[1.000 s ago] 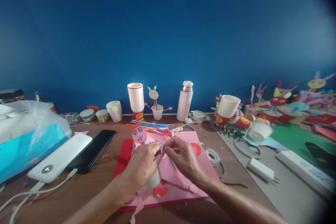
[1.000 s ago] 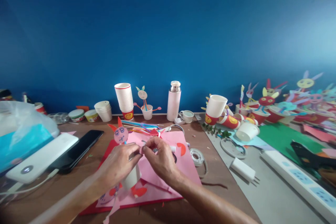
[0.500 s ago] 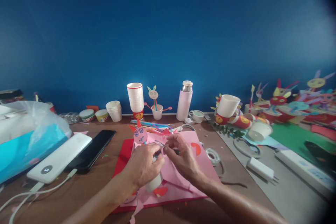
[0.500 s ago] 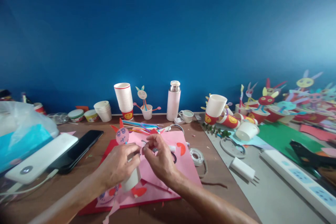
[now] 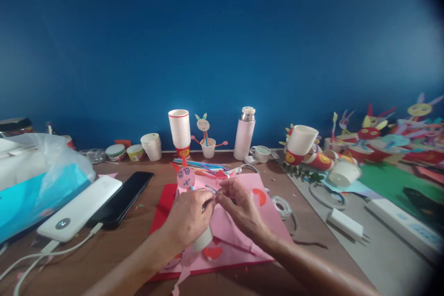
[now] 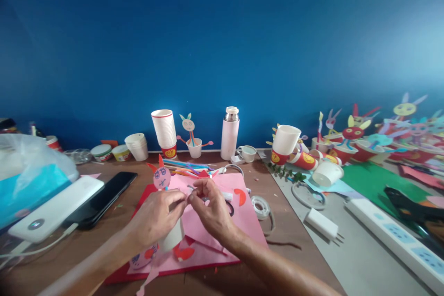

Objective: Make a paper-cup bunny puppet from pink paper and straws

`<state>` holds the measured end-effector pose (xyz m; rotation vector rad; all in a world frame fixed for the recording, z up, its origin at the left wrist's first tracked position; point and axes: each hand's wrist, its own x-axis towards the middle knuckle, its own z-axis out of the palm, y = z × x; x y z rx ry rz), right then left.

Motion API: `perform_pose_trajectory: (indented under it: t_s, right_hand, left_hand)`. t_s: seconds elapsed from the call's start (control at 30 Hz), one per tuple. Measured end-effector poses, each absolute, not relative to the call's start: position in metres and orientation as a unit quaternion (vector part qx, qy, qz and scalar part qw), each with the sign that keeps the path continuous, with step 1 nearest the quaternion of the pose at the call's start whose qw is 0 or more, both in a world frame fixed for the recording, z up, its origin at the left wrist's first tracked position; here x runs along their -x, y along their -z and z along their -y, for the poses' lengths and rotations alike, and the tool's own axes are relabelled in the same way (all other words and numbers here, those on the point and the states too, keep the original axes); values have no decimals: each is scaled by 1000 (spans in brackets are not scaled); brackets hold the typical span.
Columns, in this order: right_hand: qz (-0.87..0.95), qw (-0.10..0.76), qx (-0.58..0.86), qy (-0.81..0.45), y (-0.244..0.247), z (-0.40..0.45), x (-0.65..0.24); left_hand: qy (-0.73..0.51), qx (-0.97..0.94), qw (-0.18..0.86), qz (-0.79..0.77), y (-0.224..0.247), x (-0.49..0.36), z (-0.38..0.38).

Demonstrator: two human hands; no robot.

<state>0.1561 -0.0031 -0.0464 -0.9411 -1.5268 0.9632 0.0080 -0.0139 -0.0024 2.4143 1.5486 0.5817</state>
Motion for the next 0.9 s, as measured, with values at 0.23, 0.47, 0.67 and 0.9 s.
perform_pose_trajectory:
  t_s: [0.23,0.47,0.67,0.9]
  right_hand:
    - [648,472,394,-449,45,3,-162]
    - [675,436,453,-385,45,2,-160]
    - [667,445,463,-377,42,3,-159]
    - [655,449,461,-396,46,1,-158]
  left_hand:
    - [-205,-822,124,-517,4,-7,13]
    - [-216,-819,137,-514,4,-8,14]
    - [-211,-821,134,-514,4,-9,13]
    - [-205,-821,125,-518,6,-9,12]
